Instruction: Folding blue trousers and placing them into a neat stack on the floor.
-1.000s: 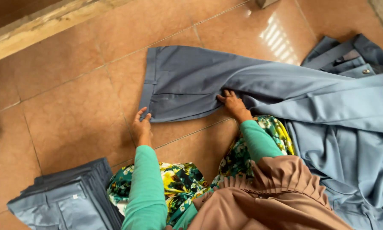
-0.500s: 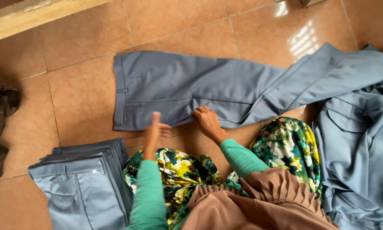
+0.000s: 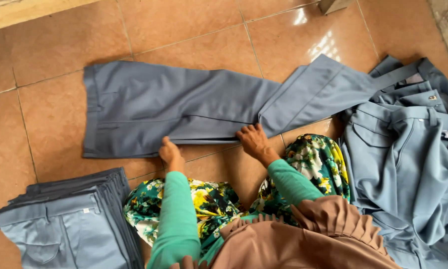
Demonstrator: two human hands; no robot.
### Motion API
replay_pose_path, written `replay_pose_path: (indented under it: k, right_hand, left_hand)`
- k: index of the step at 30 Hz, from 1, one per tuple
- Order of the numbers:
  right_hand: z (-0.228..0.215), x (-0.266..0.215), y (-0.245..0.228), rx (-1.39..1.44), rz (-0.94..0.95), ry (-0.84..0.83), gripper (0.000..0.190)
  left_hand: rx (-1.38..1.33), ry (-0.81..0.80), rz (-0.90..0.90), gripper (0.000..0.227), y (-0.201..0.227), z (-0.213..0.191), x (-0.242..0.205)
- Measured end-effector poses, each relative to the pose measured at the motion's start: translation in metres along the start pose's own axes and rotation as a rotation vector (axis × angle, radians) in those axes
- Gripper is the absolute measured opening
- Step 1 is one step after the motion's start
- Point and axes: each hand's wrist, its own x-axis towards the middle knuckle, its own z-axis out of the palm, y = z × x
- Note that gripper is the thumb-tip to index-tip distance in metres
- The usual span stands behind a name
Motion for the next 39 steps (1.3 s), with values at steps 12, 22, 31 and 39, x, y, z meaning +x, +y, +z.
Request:
replay_pose_path:
  k: [12,22,31,39]
  right_hand:
    - [-0.058,0.039,0.029,-0.132,0.002,-0.181,0.016]
    - [-0.089,-0.010,0.042,0.213,-0.335,0.451,0.014]
    - [-0.024,-0.071,0.069,-0.129,-0.064,0.082,0.024]
    - [-0.145,-0.029,0.101,-0.245,0.014,0.723,0.008]
  left_hand:
    - [-0.229,0.043,-0.212,0.062,0.019,-0.136,0.036]
    - [-0.877,-0.220,-0.565,0.105,0.025,-0.077,-0.072]
    - [-0.828,-0.177,-0.396,0.092,0.020,-0.044,0.007]
    - [-1.304,-0.387,-0.113,0.054,0.125,-0.135,0.039]
